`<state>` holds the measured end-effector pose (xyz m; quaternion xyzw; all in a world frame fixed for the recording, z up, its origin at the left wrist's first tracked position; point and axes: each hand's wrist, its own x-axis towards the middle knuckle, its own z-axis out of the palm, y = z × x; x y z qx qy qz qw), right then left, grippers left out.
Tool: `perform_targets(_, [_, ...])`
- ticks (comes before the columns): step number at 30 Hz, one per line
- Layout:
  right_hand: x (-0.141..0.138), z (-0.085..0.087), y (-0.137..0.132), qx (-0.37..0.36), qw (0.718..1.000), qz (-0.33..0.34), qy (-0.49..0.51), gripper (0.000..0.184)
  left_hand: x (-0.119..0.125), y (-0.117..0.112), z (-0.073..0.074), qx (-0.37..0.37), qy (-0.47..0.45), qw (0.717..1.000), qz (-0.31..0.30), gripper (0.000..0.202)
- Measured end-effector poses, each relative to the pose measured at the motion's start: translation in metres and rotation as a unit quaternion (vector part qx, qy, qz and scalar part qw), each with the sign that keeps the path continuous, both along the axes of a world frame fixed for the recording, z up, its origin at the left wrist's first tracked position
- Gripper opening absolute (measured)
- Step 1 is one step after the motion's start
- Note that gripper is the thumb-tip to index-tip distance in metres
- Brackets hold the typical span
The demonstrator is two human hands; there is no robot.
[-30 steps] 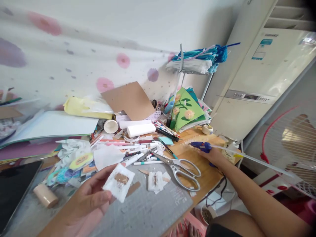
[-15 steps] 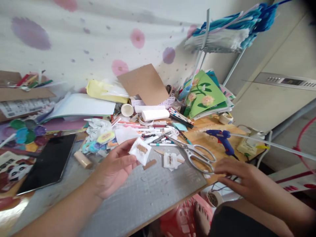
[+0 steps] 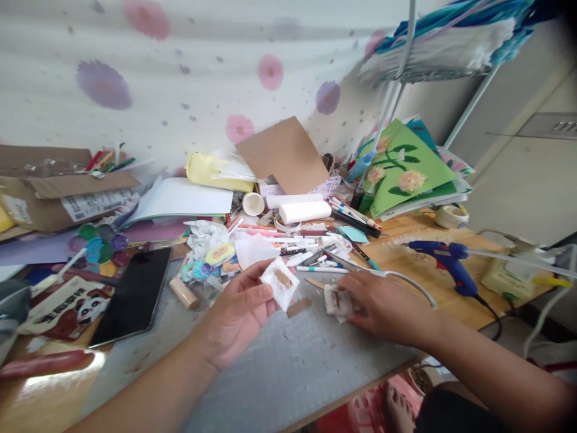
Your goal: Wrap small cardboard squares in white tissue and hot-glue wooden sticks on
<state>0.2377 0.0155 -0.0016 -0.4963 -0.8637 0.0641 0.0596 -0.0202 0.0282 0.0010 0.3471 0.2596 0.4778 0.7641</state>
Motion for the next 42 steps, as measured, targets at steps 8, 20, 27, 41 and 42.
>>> perform_targets(8, [0.001,0.015,-0.001,0.052,0.997,0.029,0.046,0.043,-0.001,0.0,-0.005,0.131,0.264,0.953,0.077,0.045])
perform_targets(20, [-0.027,0.018,-0.005,0.052,0.985,0.079,-0.141,0.023,-0.003,-0.004,-0.014,0.323,0.385,0.863,0.053,0.049])
perform_targets(27, [-0.02,0.019,-0.001,-0.002,0.993,0.102,0.067,0.041,-0.002,-0.002,-0.015,0.298,0.39,0.871,0.039,0.048])
perform_targets(41, [-0.01,-0.012,0.012,-0.159,0.937,0.004,0.31,0.065,0.001,-0.003,-0.008,0.186,0.289,0.939,0.006,0.044])
perform_targets(42, [-0.01,-0.015,0.012,-0.16,0.933,-0.006,0.323,0.069,0.001,-0.003,-0.008,0.173,0.271,0.947,0.003,0.046])
